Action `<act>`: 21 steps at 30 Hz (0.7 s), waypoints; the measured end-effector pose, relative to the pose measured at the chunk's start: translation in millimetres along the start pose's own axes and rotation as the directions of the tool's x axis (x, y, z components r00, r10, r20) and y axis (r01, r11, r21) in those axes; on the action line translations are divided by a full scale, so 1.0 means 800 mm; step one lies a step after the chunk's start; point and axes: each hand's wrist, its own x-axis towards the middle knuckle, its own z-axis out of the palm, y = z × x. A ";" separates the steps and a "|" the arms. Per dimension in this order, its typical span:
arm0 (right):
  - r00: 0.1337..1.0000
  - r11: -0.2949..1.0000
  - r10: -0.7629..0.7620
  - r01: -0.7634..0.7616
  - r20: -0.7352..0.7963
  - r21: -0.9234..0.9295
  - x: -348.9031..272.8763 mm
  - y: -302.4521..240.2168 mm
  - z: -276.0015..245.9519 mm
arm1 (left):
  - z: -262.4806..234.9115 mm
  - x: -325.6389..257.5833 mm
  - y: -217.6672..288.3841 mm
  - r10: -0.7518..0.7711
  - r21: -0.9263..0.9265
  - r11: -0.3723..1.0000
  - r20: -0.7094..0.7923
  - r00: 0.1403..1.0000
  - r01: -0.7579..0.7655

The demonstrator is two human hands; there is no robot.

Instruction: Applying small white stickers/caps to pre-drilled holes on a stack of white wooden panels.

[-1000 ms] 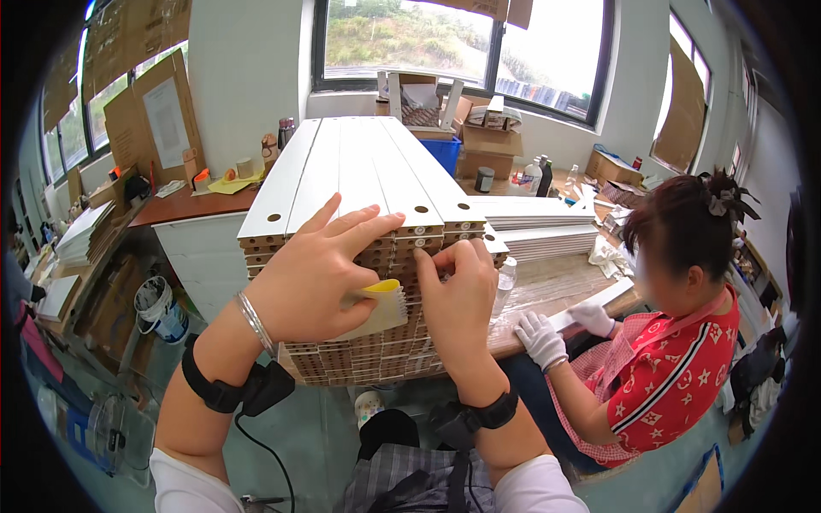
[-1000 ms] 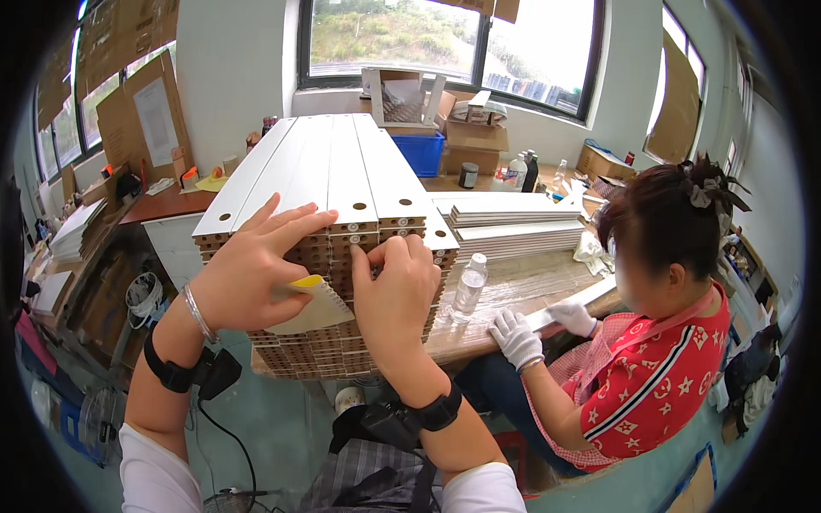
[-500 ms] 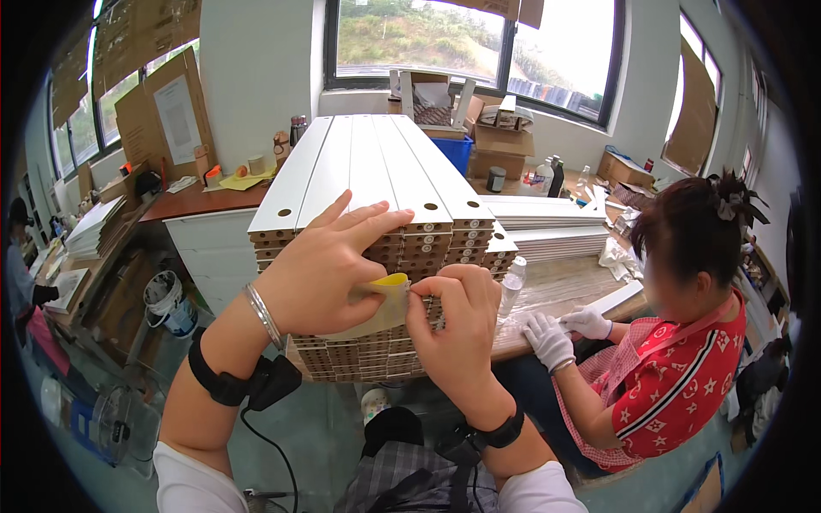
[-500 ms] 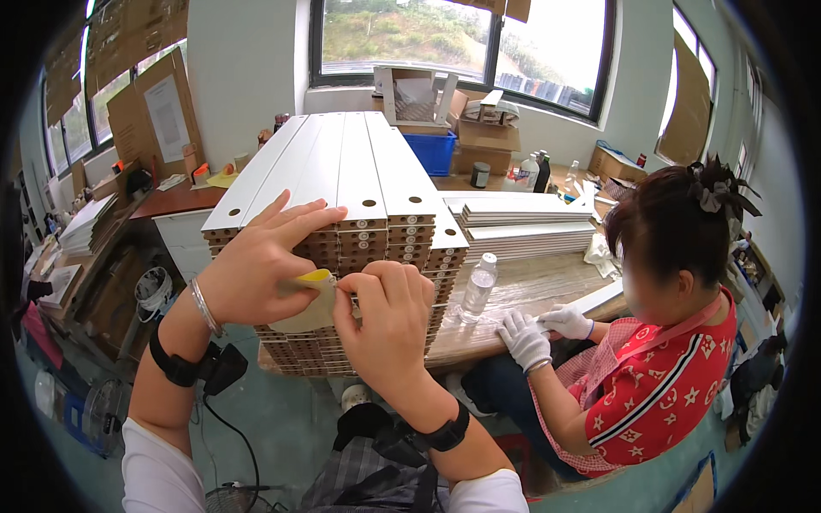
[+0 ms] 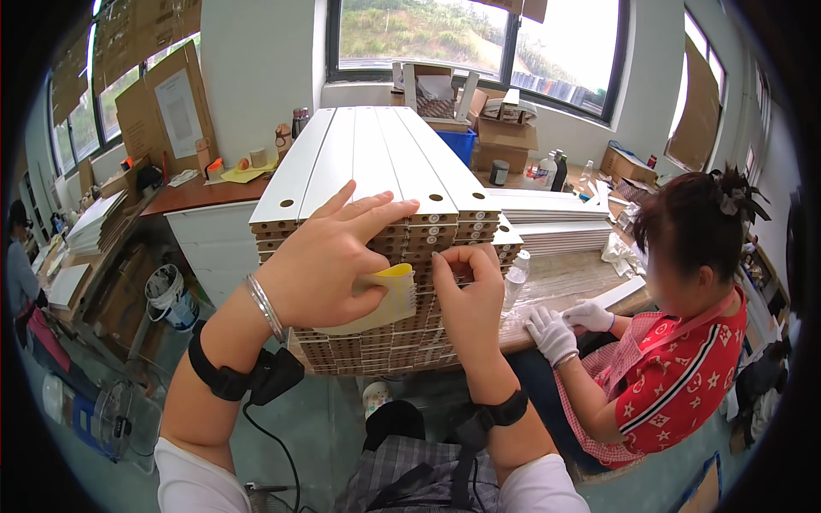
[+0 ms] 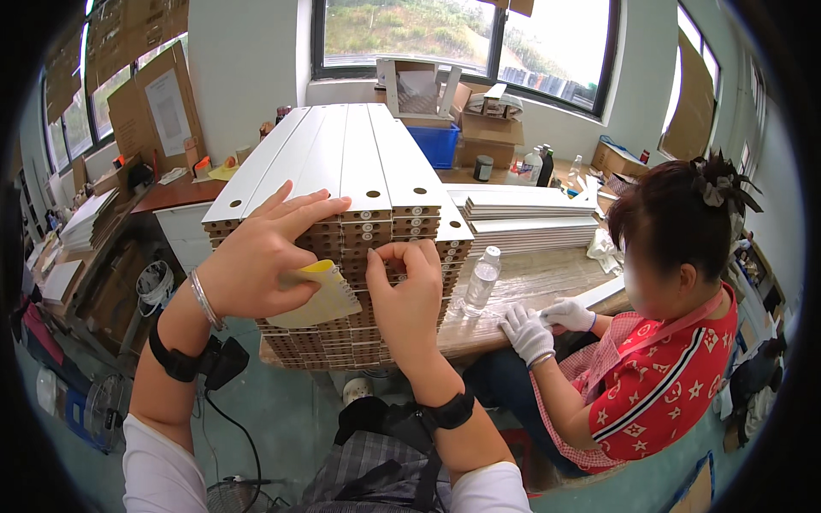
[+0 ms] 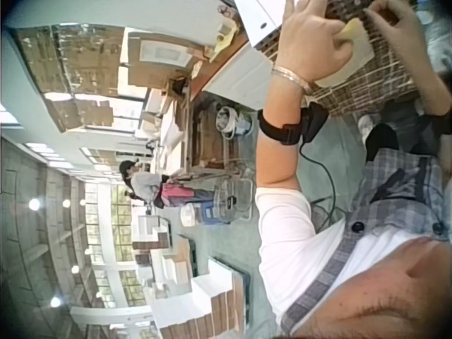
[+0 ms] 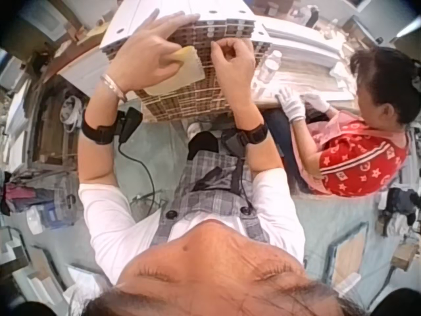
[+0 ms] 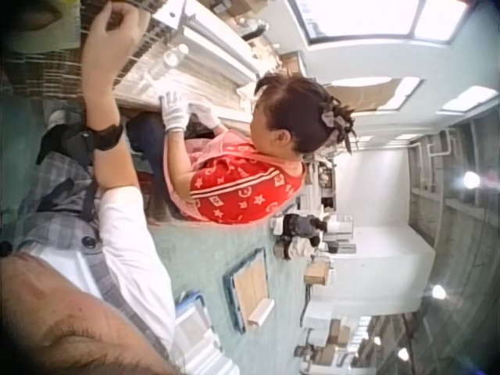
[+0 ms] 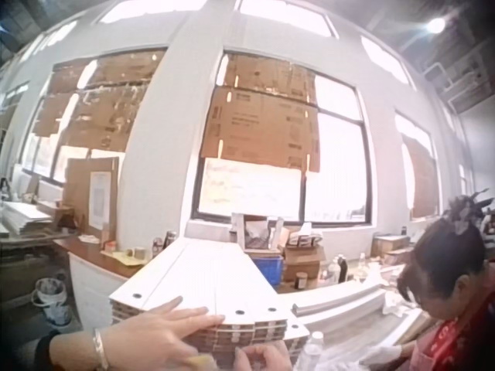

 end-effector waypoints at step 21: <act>0.960 0.831 -0.280 0.231 -0.021 -0.506 0.006 -0.011 -0.002 | 0.000 0.001 0.000 0.009 0.010 1.000 0.003 1.000 -0.009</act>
